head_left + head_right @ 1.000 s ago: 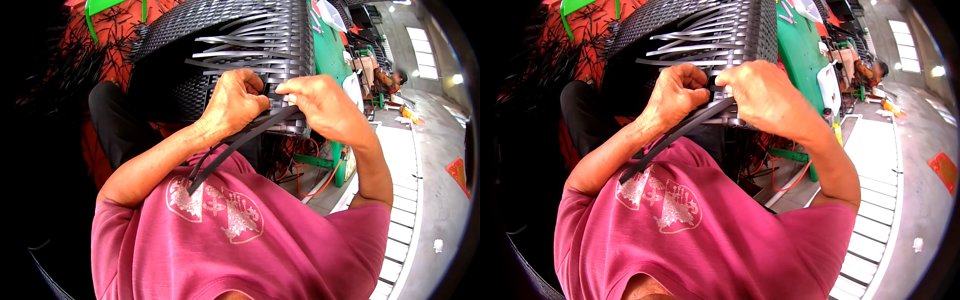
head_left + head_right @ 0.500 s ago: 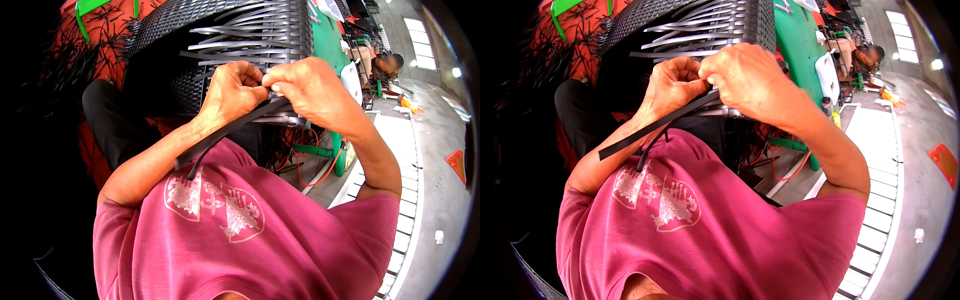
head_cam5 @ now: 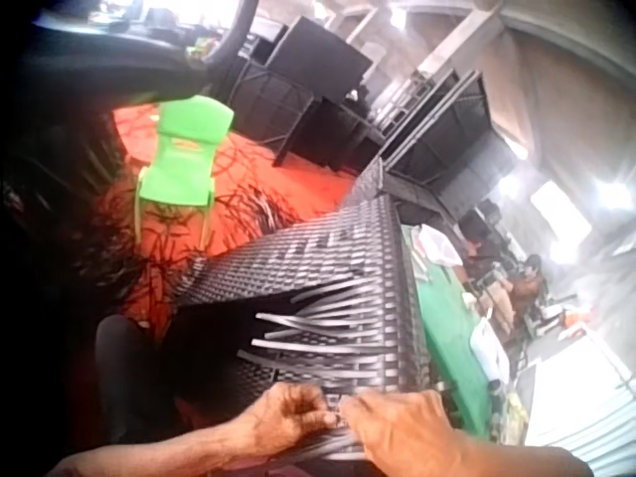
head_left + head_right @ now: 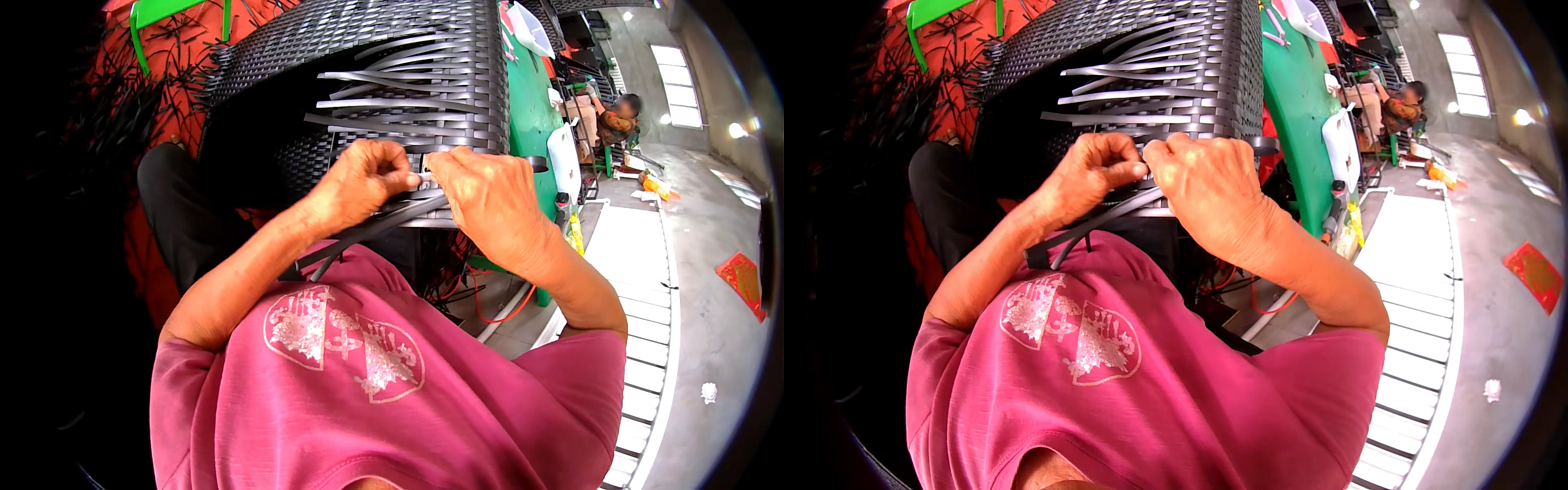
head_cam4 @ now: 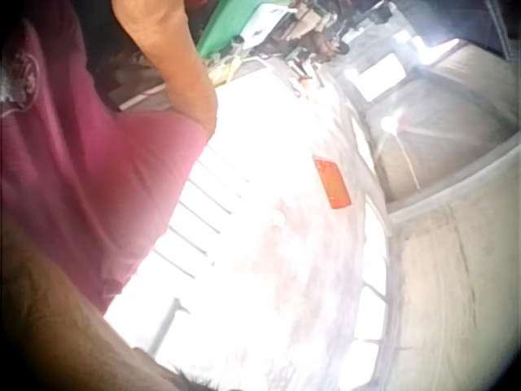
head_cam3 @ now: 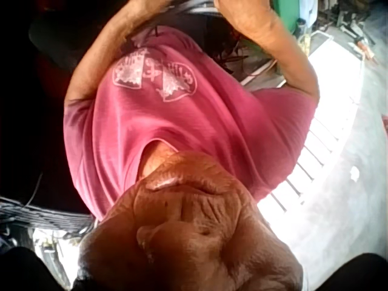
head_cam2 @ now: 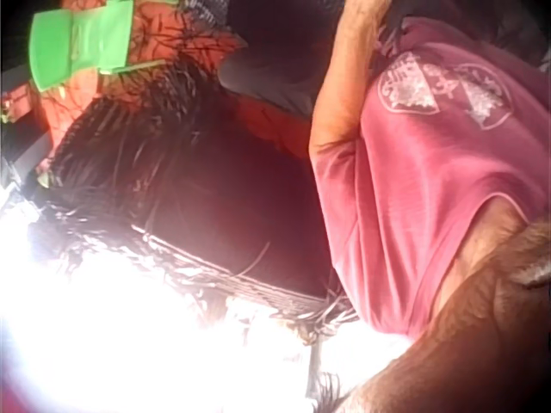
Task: The person weaves black plastic strips into the frame of a piece of furniture by hand, threading the strips through existing weaves and pulling them tight, and then turns the frame over to pat the surface flat.
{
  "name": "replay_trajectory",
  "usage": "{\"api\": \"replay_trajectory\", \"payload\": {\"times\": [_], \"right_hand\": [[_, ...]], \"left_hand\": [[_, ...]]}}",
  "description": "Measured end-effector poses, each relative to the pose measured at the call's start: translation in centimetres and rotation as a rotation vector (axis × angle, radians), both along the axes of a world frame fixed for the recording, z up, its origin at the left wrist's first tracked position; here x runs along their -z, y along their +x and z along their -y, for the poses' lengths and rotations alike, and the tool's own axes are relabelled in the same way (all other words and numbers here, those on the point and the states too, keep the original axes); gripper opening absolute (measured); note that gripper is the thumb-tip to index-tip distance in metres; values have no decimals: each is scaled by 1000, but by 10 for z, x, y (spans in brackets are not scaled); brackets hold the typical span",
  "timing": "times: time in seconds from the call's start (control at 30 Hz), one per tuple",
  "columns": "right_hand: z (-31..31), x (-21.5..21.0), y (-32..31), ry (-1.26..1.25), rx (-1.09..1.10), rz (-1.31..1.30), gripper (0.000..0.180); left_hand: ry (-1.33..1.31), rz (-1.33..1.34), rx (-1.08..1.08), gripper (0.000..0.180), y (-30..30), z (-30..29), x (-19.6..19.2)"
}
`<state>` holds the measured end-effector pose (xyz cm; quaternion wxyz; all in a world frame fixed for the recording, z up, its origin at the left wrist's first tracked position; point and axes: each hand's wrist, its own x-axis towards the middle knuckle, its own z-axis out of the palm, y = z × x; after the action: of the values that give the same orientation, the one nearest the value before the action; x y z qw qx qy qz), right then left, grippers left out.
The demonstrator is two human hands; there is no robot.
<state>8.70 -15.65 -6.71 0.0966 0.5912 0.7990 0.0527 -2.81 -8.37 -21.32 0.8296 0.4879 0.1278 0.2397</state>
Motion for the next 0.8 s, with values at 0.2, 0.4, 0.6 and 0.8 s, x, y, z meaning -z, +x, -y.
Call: {"api": "replay_trajectory", "payload": {"times": [0.2, 0.4, 0.6, 0.8], "right_hand": [[18, -1, -3, 265, -158, -70, 28], [43, 6, 17, 495, 15, -390, 29], [76, 14, 51, 517, 642, -1033, 23], [58, 10, 49, 319, 438, -1056, 25]], "left_hand": [[498, -489, -427, 23, -28, -36, 43], [360, -450, -533, 14, -36, -41, 69], [615, -475, -1025, 12, -63, -44, -9], [654, -30, -417, 19, -25, -13, -82]]}}
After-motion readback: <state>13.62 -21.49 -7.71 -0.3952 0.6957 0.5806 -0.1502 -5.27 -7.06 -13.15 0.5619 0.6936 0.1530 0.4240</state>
